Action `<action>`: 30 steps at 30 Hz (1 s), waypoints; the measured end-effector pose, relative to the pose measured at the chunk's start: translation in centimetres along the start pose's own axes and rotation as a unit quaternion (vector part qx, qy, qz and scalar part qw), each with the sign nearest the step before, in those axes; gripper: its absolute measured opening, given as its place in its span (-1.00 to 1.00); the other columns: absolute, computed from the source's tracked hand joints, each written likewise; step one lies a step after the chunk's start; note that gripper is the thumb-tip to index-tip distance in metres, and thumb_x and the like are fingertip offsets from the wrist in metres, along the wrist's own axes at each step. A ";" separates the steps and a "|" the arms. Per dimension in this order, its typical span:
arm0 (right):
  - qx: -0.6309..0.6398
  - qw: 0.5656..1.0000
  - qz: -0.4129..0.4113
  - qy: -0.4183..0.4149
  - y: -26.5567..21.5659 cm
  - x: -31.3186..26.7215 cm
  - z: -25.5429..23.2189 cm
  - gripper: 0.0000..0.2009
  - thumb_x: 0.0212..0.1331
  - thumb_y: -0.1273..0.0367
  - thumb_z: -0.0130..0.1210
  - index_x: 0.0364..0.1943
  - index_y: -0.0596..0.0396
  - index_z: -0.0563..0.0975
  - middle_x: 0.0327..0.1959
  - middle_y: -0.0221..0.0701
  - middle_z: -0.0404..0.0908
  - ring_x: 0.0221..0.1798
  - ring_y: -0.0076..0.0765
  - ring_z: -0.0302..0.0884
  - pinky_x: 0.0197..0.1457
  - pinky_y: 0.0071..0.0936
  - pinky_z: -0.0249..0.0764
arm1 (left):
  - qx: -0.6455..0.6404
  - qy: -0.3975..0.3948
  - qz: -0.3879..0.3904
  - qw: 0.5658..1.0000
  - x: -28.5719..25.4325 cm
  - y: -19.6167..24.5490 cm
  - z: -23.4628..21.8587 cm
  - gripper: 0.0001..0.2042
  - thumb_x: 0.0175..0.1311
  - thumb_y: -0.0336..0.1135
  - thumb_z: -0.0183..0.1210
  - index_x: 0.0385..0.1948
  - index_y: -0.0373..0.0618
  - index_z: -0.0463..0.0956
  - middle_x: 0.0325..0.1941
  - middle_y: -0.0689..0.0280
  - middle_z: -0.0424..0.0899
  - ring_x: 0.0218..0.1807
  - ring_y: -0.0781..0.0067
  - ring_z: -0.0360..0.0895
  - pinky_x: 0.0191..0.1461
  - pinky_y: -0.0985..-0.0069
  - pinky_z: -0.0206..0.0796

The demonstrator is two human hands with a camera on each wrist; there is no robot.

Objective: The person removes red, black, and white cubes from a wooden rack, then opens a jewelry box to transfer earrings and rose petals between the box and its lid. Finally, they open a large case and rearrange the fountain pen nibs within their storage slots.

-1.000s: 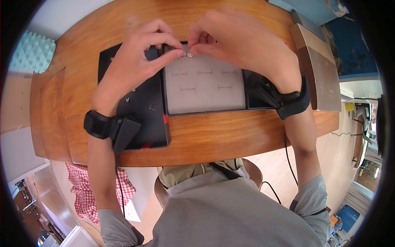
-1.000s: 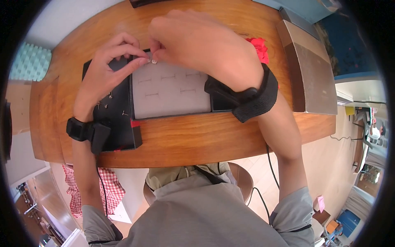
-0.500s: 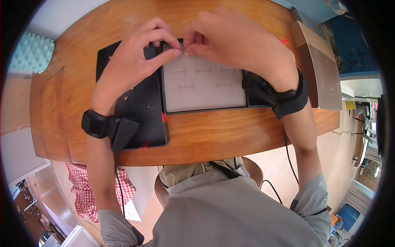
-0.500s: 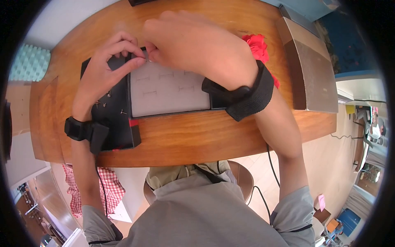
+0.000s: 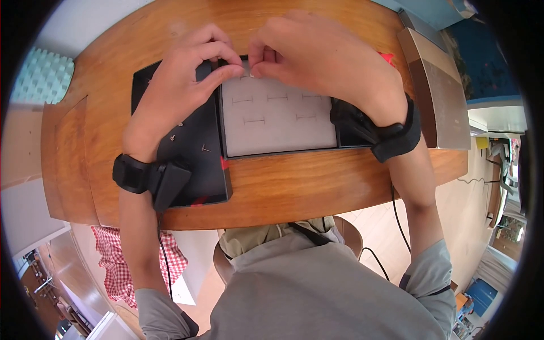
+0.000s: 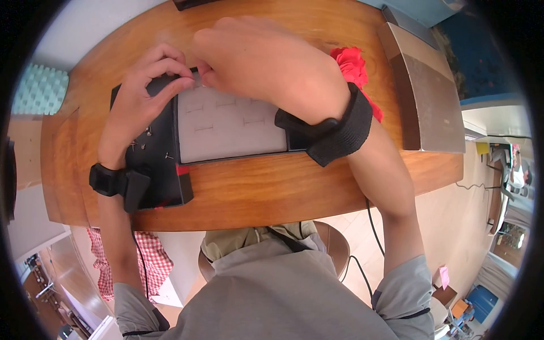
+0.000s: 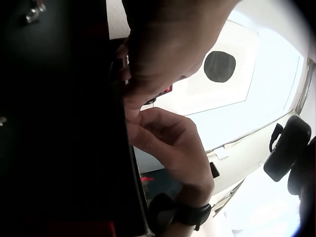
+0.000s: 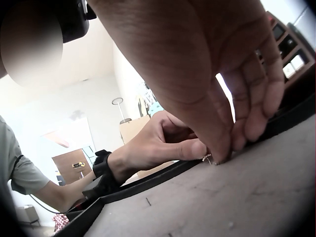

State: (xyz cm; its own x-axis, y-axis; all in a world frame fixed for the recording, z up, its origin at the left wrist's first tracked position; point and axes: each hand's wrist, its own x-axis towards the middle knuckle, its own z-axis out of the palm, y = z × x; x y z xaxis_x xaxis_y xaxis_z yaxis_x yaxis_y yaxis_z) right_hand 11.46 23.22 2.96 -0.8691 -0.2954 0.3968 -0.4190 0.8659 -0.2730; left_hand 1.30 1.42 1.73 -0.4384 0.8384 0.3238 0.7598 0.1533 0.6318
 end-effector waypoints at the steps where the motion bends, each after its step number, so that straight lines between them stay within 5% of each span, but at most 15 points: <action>1: 0.007 1.000 -0.004 0.005 0.0 0.0 0.1 -0.87 0.27 0.30 0.14 -0.21 0.02 0.58 -0.29 -0.24 0.62 -0.09 0.01 0.59 -0.04 -0.08 0.48 | 0.006 -0.003 0.013 1.000 0.0 -0.1 0.0 -0.87 0.24 -0.45 0.36 -0.30 -0.26 0.59 -0.17 0.31 0.53 -0.07 0.32 0.49 0.09 0.44 0.30; 6: 0.003 1.000 -0.008 0.008 -0.3 0.0 0.0 -0.87 0.26 0.31 0.14 -0.24 0.04 0.58 -0.31 -0.24 0.63 -0.12 0.01 0.60 -0.07 -0.09 0.48 | 0.045 -0.012 0.045 0.998 0.2 0.1 0.4 -0.86 0.20 -0.48 0.38 -0.31 -0.25 0.59 -0.19 0.29 0.54 -0.05 0.27 0.48 0.10 0.43 0.29; 11: -0.016 0.994 0.062 -0.093 -1.1 1.2 -0.9 -0.87 0.24 0.32 0.15 -0.25 0.02 0.64 -0.34 -0.24 0.67 -0.13 0.01 0.64 -0.08 -0.07 0.51 | 0.060 0.004 0.065 0.996 0.1 -0.4 0.4 -0.88 0.25 -0.45 0.37 -0.29 -0.23 0.61 -0.17 0.34 0.56 -0.07 0.34 0.47 0.06 0.48 0.26; 14: 0.011 0.997 0.038 -0.063 0.0 1.0 0.0 -0.87 0.23 0.32 0.15 -0.25 0.01 0.66 -0.29 -0.23 0.69 -0.12 0.01 0.65 -0.07 -0.07 0.53 | -0.036 0.017 -0.007 0.999 -0.2 -0.2 0.2 -0.91 0.30 -0.44 0.34 -0.28 -0.21 0.62 -0.17 0.37 0.58 -0.11 0.43 0.45 -0.01 0.54 0.23; 20: -0.012 1.000 0.011 -0.007 0.1 0.8 0.0 -0.90 0.19 0.36 0.18 -0.33 0.02 0.69 -0.40 -0.33 0.69 -0.23 -0.12 0.64 -0.13 -0.18 0.50 | -0.016 0.051 -0.017 0.998 0.0 0.0 0.0 -0.88 0.36 -0.34 0.32 -0.25 -0.19 0.65 -0.23 0.43 0.62 -0.18 0.53 0.48 -0.06 0.55 0.24; 30: -0.003 1.000 0.007 -0.022 -0.4 0.8 0.1 -0.91 0.19 0.36 0.22 -0.33 0.05 0.66 -0.38 -0.30 0.68 -0.21 -0.08 0.62 -0.12 -0.18 0.49 | 0.060 0.118 0.036 0.991 -0.8 2.3 -4.0 -0.93 0.35 -0.39 0.32 -0.24 -0.14 0.67 -0.22 0.43 0.69 -0.13 0.55 0.55 -0.06 0.57 0.25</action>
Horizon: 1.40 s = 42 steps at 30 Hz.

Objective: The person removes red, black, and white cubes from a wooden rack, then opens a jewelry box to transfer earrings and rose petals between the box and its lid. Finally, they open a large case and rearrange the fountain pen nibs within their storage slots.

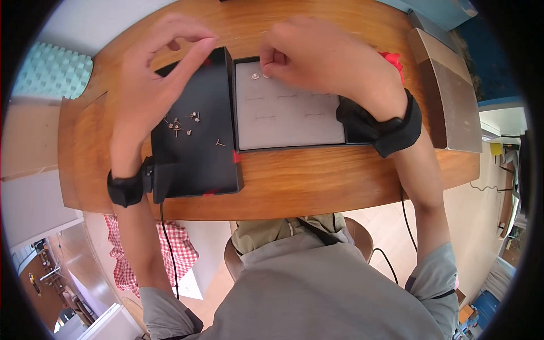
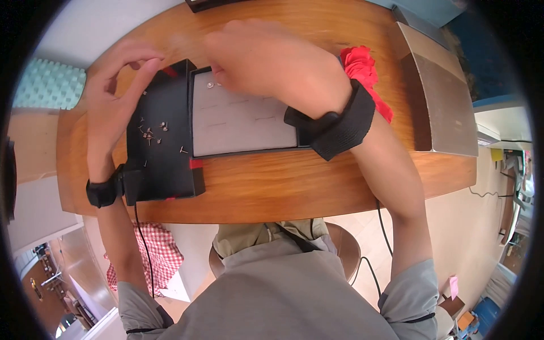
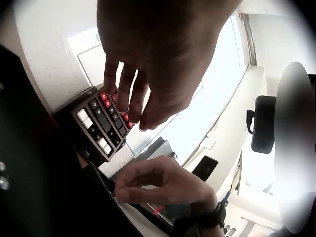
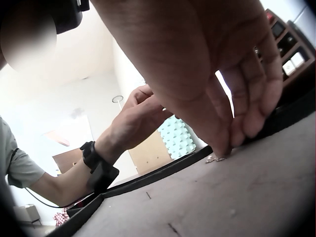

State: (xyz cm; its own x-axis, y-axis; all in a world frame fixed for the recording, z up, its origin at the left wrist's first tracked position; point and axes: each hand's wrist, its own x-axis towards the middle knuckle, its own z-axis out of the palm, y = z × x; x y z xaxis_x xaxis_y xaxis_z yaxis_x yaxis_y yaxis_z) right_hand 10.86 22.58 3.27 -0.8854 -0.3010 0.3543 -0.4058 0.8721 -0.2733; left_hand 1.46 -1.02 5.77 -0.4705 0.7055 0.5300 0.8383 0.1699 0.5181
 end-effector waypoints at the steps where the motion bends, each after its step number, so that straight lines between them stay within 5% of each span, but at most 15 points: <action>1: 0.004 1.000 0.007 -0.009 -0.1 0.0 -0.2 -0.91 0.19 0.36 0.22 -0.33 0.05 0.65 -0.37 -0.30 0.67 -0.20 -0.07 0.62 -0.12 -0.18 0.49 | 0.010 -0.001 -0.006 1.000 -0.3 0.1 -0.8 -0.93 0.35 -0.40 0.31 -0.24 -0.14 0.67 -0.21 0.41 0.70 -0.12 0.53 0.56 -0.06 0.56 0.25; 11: 0.011 0.999 -0.011 0.049 0.1 -1.0 0.6 -0.91 0.19 0.35 0.22 -0.31 0.05 0.64 -0.38 -0.30 0.66 -0.18 -0.07 0.61 -0.11 -0.17 0.49 | 0.115 -0.086 -0.128 0.981 -6.2 -0.3 -4.4 -0.92 0.28 -0.46 0.35 -0.24 -0.16 0.68 -0.23 0.29 0.68 -0.09 0.32 0.59 0.01 0.45 0.34; 15: -0.005 0.999 -0.039 0.030 0.3 -1.4 0.6 -0.88 0.26 0.36 0.14 -0.22 0.04 0.47 -0.28 -0.30 0.52 -0.10 -0.03 0.49 0.01 -0.12 0.40 | 0.155 -0.104 -0.091 0.978 -7.1 -0.5 -4.2 -0.87 0.19 -0.50 0.38 -0.24 -0.15 0.69 -0.23 0.26 0.65 -0.08 0.22 0.59 0.04 0.38 0.38; 24: -0.021 0.999 0.020 0.027 -1.7 0.4 -0.9 -0.90 0.20 0.34 0.24 -0.34 0.06 0.65 -0.41 -0.32 0.66 -0.22 -0.09 0.61 -0.17 -0.17 0.50 | 0.213 -0.167 -0.068 0.960 -7.2 0.1 -3.2 -0.85 0.17 -0.49 0.36 -0.23 -0.10 0.68 -0.19 0.28 0.62 -0.02 0.12 0.51 0.17 0.27 0.33; 26: -0.014 0.999 0.025 -0.024 -2.3 0.9 -2.0 -0.76 0.33 0.29 0.11 -0.38 0.20 0.61 -0.46 -0.07 0.63 -0.29 0.18 0.62 -0.21 0.01 0.52 | 0.206 -0.184 -0.076 0.958 -7.0 0.0 -2.9 -0.83 0.19 -0.48 0.35 -0.19 -0.10 0.66 -0.17 0.28 0.61 -0.01 0.13 0.51 0.18 0.27 0.32; 30: 0.003 0.997 0.046 -0.061 -2.7 1.2 -2.5 -0.78 0.34 0.32 0.08 -0.38 0.18 0.60 -0.45 -0.04 0.62 -0.29 0.21 0.61 -0.23 0.06 0.49 | 0.201 -0.193 -0.072 0.958 -6.8 -0.4 -2.5 -0.83 0.21 -0.48 0.33 -0.18 -0.11 0.65 -0.16 0.29 0.61 -0.01 0.14 0.50 0.18 0.28 0.30; 39: 0.021 0.999 0.008 -0.036 -2.3 0.9 -1.6 -0.83 0.32 0.34 0.08 -0.29 0.16 0.58 -0.46 -0.06 0.61 -0.31 0.19 0.60 -0.24 0.05 0.47 | 0.201 -0.195 -0.069 0.957 -6.8 -1.4 -1.9 -0.90 0.23 -0.49 0.32 -0.31 -0.14 0.57 -0.24 0.29 0.60 -0.07 0.15 0.49 0.17 0.29 0.29; 42: 0.028 0.999 0.001 0.034 -1.9 0.6 -0.8 -0.91 0.22 0.34 0.25 -0.33 0.05 0.65 -0.42 -0.34 0.65 -0.23 -0.11 0.61 -0.18 -0.20 0.49 | 0.167 -0.190 -0.077 0.964 -6.9 -1.4 -2.3 -0.91 0.24 -0.51 0.31 -0.30 -0.14 0.58 -0.23 0.29 0.62 -0.08 0.15 0.51 0.18 0.30 0.29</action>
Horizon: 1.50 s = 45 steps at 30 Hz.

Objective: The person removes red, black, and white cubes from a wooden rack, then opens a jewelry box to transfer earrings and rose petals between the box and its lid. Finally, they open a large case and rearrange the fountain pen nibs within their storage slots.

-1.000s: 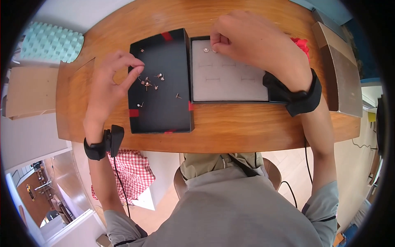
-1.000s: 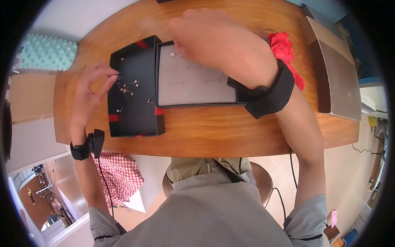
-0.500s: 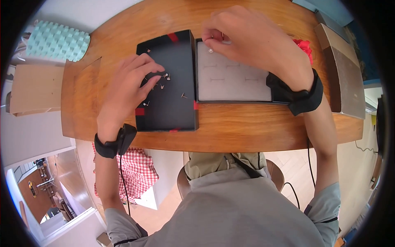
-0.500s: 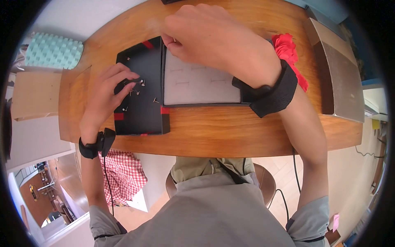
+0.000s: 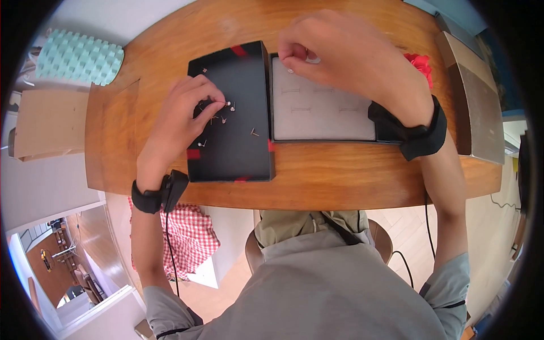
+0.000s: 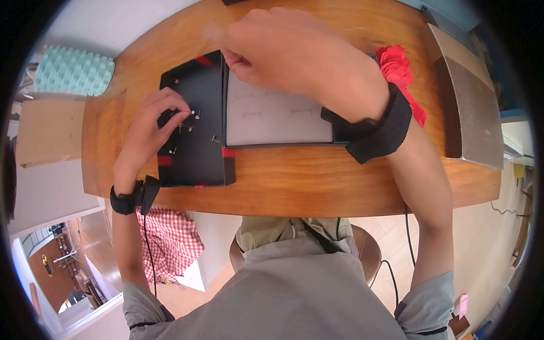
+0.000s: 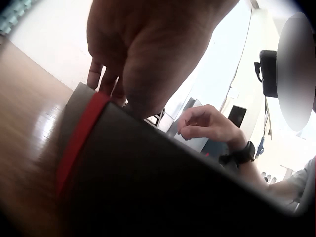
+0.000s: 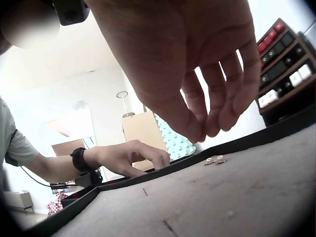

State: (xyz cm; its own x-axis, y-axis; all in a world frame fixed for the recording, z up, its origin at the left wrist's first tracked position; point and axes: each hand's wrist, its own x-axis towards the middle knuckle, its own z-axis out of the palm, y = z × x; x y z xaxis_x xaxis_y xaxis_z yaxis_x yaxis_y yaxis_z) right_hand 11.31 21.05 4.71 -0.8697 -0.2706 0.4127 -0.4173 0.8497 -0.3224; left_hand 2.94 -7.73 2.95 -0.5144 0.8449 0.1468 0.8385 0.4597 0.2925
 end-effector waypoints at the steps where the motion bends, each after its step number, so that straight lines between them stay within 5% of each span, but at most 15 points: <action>1: 0.000 1.000 -0.003 -0.020 0.1 0.2 -0.1 -0.90 0.22 0.34 0.25 -0.32 0.04 0.64 -0.41 -0.34 0.65 -0.25 -0.11 0.61 -0.18 -0.21 0.49 | -0.021 0.008 -0.010 1.000 -0.1 0.1 -0.2 -0.92 0.25 -0.51 0.31 -0.30 -0.15 0.59 -0.23 0.29 0.63 -0.07 0.16 0.52 0.19 0.32 0.29; 6: 0.005 0.999 -0.033 0.008 0.0 0.0 -0.5 -0.91 0.21 0.37 0.25 -0.28 0.06 0.64 -0.35 -0.34 0.67 -0.27 -0.11 0.62 -0.19 -0.23 0.50 | -0.121 0.019 -0.049 0.991 -0.3 1.2 -0.8 -0.94 0.28 -0.51 0.31 -0.30 -0.20 0.61 -0.24 0.28 0.65 -0.09 0.22 0.55 0.16 0.35 0.31; 9: 0.032 0.995 -0.043 -0.089 -0.9 0.5 -2.3 -0.86 0.29 0.35 0.13 -0.25 0.14 0.59 -0.40 -0.12 0.63 -0.26 0.14 0.61 -0.22 -0.03 0.50 | -0.125 0.026 -0.037 0.991 -0.1 1.5 -0.8 -0.95 0.28 -0.53 0.30 -0.29 -0.22 0.62 -0.25 0.29 0.64 -0.15 0.29 0.55 0.06 0.39 0.34; 11: 0.057 0.997 -0.049 -0.015 -0.3 0.6 0.0 -0.91 0.20 0.39 0.26 -0.27 0.07 0.64 -0.33 -0.34 0.68 -0.25 -0.13 0.65 -0.16 -0.26 0.53 | -0.178 0.026 -0.059 0.982 0.2 1.9 -0.9 -0.96 0.31 -0.52 0.29 -0.27 -0.22 0.62 -0.24 0.34 0.63 -0.21 0.41 0.54 -0.02 0.47 0.35; 18: 0.122 0.987 -0.097 -0.039 -0.6 0.8 0.3 -0.86 0.14 0.35 0.28 -0.22 -0.04 0.62 -0.26 -0.38 0.69 -0.16 -0.09 0.63 -0.09 -0.16 0.52 | -0.274 0.028 -0.082 0.958 1.5 3.8 -0.6 -0.93 0.40 -0.43 0.26 -0.23 -0.22 0.63 -0.25 0.42 0.63 -0.18 0.62 0.52 -0.10 0.61 0.31; 20: 0.129 0.977 -0.168 0.017 -0.3 0.8 0.7 -0.83 0.11 0.41 0.35 -0.20 0.01 0.64 -0.24 -0.39 0.67 -0.23 -0.23 0.66 -0.14 -0.32 0.56 | -0.324 0.041 -0.101 0.940 1.8 4.1 -0.3 -0.89 0.41 -0.38 0.27 -0.20 -0.22 0.64 -0.23 0.45 0.65 -0.17 0.66 0.51 -0.14 0.66 0.28; 30: 0.164 0.972 -0.168 0.001 -0.8 1.1 -0.1 -0.85 0.06 0.38 0.32 -0.28 -0.02 0.60 -0.30 -0.39 0.64 -0.18 -0.07 0.62 -0.11 -0.17 0.52 | -0.363 0.035 -0.092 0.926 2.5 4.2 0.1 -0.83 0.44 -0.31 0.27 -0.10 -0.19 0.67 -0.23 0.47 0.68 -0.17 0.68 0.48 -0.05 0.64 0.29; 32: 0.169 0.966 -0.189 -0.039 -1.2 1.4 -1.7 -0.86 0.26 0.37 0.20 -0.19 0.12 0.60 -0.31 -0.18 0.64 -0.20 0.08 0.62 -0.21 -0.12 0.53 | -0.369 0.030 -0.084 0.925 2.5 4.3 0.1 -0.83 0.45 -0.31 0.27 -0.09 -0.19 0.67 -0.19 0.46 0.70 -0.16 0.68 0.49 -0.03 0.63 0.30; 45: 0.156 0.973 -0.151 -0.078 -1.3 1.2 -1.7 -0.85 0.24 0.37 0.25 -0.16 0.05 0.62 -0.30 -0.26 0.66 -0.23 -0.02 0.64 -0.21 -0.23 0.52 | -0.454 0.014 -0.094 0.886 2.0 4.1 0.1 -0.83 0.47 -0.35 0.25 -0.07 -0.24 0.63 -0.13 0.43 0.68 -0.05 0.65 0.54 0.11 0.60 0.35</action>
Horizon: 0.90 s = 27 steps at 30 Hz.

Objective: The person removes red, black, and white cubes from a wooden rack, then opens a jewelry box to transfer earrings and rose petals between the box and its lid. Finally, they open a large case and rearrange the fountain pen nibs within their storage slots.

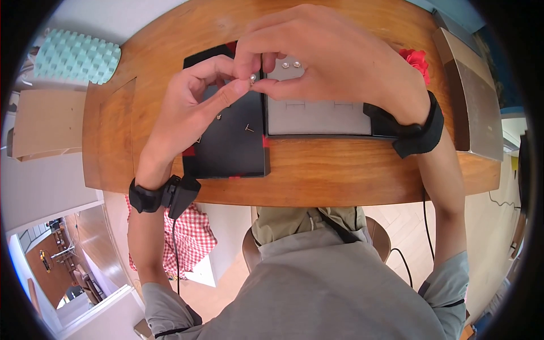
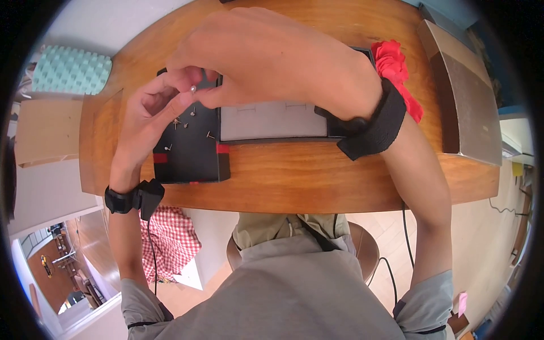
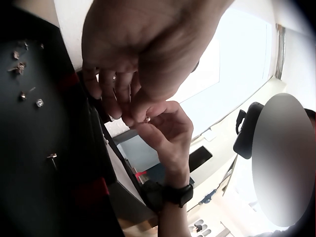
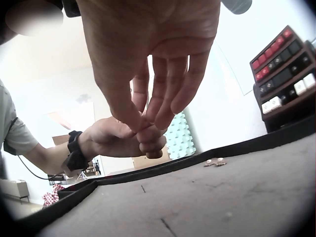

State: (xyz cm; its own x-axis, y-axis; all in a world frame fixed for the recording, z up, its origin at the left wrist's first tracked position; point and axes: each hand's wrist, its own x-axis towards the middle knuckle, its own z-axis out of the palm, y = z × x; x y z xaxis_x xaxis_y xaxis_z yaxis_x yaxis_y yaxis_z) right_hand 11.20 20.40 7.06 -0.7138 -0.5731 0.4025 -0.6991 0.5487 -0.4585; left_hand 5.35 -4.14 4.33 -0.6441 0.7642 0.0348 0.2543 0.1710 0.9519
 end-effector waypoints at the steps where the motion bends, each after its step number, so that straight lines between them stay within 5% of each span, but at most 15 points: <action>1: 0.018 1.000 -0.001 0.012 -0.1 -0.1 0.0 -0.87 0.23 0.38 0.26 -0.19 0.05 0.63 -0.33 -0.27 0.67 -0.25 -0.03 0.64 -0.22 -0.24 0.52 | 0.003 -0.002 0.003 1.000 -0.1 0.1 0.0 -0.83 0.48 -0.34 0.25 -0.07 -0.24 0.64 -0.12 0.43 0.67 -0.06 0.65 0.54 0.11 0.60 0.35; 5: 0.161 0.984 -0.049 0.057 0.4 -0.1 0.4 -0.93 0.24 0.41 0.26 -0.26 0.07 0.67 -0.38 -0.30 0.70 -0.27 -0.08 0.66 -0.23 -0.26 0.52 | 0.013 0.000 -0.013 1.000 -0.2 0.3 -0.3 -0.82 0.48 -0.33 0.26 -0.07 -0.24 0.64 -0.10 0.43 0.67 -0.06 0.65 0.53 0.09 0.60 0.35; 8: 0.133 0.991 0.000 0.013 0.0 0.2 0.2 -0.93 0.25 0.42 0.25 -0.25 0.08 0.68 -0.38 -0.30 0.71 -0.29 -0.09 0.67 -0.24 -0.28 0.51 | 0.003 0.001 -0.021 1.000 -0.2 0.2 -0.2 -0.81 0.46 -0.34 0.27 -0.06 -0.25 0.63 -0.10 0.42 0.67 -0.06 0.64 0.53 0.10 0.59 0.34; 12: 0.082 0.996 -0.034 0.006 -0.6 0.3 -1.0 -0.92 0.26 0.42 0.24 -0.23 0.10 0.67 -0.37 -0.29 0.71 -0.29 -0.09 0.67 -0.24 -0.28 0.51 | 0.081 0.010 0.037 0.996 -0.4 0.4 -0.5 -0.83 0.42 -0.36 0.29 -0.07 -0.21 0.64 -0.11 0.41 0.69 -0.06 0.59 0.54 0.14 0.53 0.32; 15: 0.146 0.989 0.025 0.012 0.2 0.3 -0.2 -0.92 0.26 0.43 0.22 -0.23 0.13 0.64 -0.38 -0.27 0.69 -0.28 -0.04 0.65 -0.24 -0.25 0.50 | 0.266 0.016 0.036 0.963 -2.1 1.2 -2.4 -0.82 0.28 -0.41 0.37 -0.12 -0.13 0.66 -0.12 0.36 0.68 -0.03 0.41 0.57 0.19 0.44 0.33; 20: 0.041 0.998 -0.012 0.043 0.2 0.1 -0.3 -0.92 0.27 0.46 0.20 -0.24 0.17 0.60 -0.36 -0.21 0.69 -0.24 0.03 0.66 -0.18 -0.25 0.53 | 0.564 -0.083 0.028 0.821 -5.0 1.7 -5.0 -0.79 -0.01 -0.50 0.46 -0.31 -0.09 0.68 0.06 0.27 0.55 0.27 0.13 0.40 0.34 0.30 0.24; 27: 0.079 0.995 -0.018 0.055 1.2 0.0 -1.1 -0.92 0.28 0.47 0.22 -0.22 0.17 0.60 -0.31 -0.21 0.72 -0.21 -0.01 0.69 -0.17 -0.27 0.55 | 0.604 -0.098 -0.009 0.791 -5.0 1.9 -3.3 -0.82 -0.07 -0.51 0.47 -0.42 -0.08 0.68 0.07 0.29 0.49 0.31 0.15 0.32 0.39 0.26 0.18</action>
State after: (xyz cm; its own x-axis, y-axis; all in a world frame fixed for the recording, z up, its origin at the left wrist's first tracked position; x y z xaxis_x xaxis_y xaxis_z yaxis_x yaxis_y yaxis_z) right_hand 10.31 21.75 7.41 -0.6949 -0.5164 0.5005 -0.7150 0.4222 -0.5572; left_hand 6.67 -9.73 7.00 -0.5612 0.8165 -0.1357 0.8265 0.5617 -0.0383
